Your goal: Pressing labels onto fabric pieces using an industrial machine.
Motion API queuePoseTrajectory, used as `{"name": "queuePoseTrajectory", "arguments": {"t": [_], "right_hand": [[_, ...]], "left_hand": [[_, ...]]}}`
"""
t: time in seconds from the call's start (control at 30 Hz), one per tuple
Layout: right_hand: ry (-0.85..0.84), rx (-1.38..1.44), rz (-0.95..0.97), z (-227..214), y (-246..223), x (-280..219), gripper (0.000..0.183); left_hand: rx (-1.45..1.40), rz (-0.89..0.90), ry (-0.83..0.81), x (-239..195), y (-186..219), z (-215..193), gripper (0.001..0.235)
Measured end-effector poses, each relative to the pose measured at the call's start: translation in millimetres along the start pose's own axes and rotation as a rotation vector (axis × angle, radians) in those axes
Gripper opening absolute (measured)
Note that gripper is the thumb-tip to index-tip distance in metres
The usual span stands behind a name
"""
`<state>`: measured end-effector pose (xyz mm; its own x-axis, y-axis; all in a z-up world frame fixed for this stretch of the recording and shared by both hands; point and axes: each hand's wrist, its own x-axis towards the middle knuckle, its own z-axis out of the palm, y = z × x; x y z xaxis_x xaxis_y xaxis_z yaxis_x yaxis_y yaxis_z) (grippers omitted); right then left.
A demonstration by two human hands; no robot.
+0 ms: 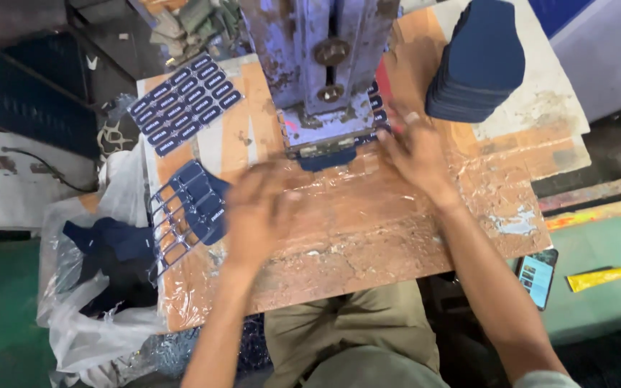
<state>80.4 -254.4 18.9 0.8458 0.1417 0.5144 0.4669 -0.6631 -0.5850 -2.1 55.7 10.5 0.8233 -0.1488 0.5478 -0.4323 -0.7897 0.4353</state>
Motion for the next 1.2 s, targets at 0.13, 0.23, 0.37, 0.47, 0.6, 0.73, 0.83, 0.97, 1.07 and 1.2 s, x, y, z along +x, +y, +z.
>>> {"name": "queuePoseTrajectory", "arguments": {"t": [0.13, 0.23, 0.37, 0.47, 0.6, 0.73, 0.83, 0.97, 1.07, 1.2], "right_hand": [[-0.159, 0.173, 0.322, -37.7, -12.4, -54.1, 0.038], [-0.131, 0.225, 0.568, -57.5, -38.7, -88.6, 0.027], [-0.176, 0.087, 0.4, -44.6, -71.4, -108.6, 0.022], [-0.292, 0.122, 0.213, -13.2, -112.6, -93.5, 0.025], [-0.385, 0.17, -0.086, 31.2, -126.3, -68.2, 0.034], [-0.542, 0.13, -0.104, 50.4, -129.4, -51.0, 0.023], [-0.526, 0.166, -0.156, 59.0, -116.7, -51.4, 0.014], [-0.502, 0.252, -0.172, 51.0, -114.2, -51.1, 0.012], [-0.483, 0.221, -0.171, 50.9, -113.1, -56.7, 0.009], [-0.587, 0.038, -0.281, 37.8, -119.9, -87.4, 0.019]], "left_hand": [[0.044, -0.193, 0.081, 14.9, -59.3, -74.8, 0.043], [0.284, -0.386, -0.145, -2.0, -96.9, -84.3, 0.051], [0.075, -0.589, -0.276, -18.6, -29.0, -59.2, 0.06], [0.086, -0.479, -0.127, -21.0, 12.2, -41.5, 0.057], [0.144, -0.276, 0.061, -31.7, 16.7, -30.4, 0.039], [-0.165, -0.409, -0.081, -26.5, 4.8, -33.2, 0.021], [-0.569, -0.65, -0.314, -23.3, -12.4, -33.7, 0.031], [-0.622, -0.716, -0.522, -0.2, -5.3, -36.4, 0.03], [-0.385, -0.628, -0.644, 6.2, 2.6, -38.3, 0.043], [-0.279, -0.459, -0.639, -2.0, 2.6, -33.3, 0.047]]}}
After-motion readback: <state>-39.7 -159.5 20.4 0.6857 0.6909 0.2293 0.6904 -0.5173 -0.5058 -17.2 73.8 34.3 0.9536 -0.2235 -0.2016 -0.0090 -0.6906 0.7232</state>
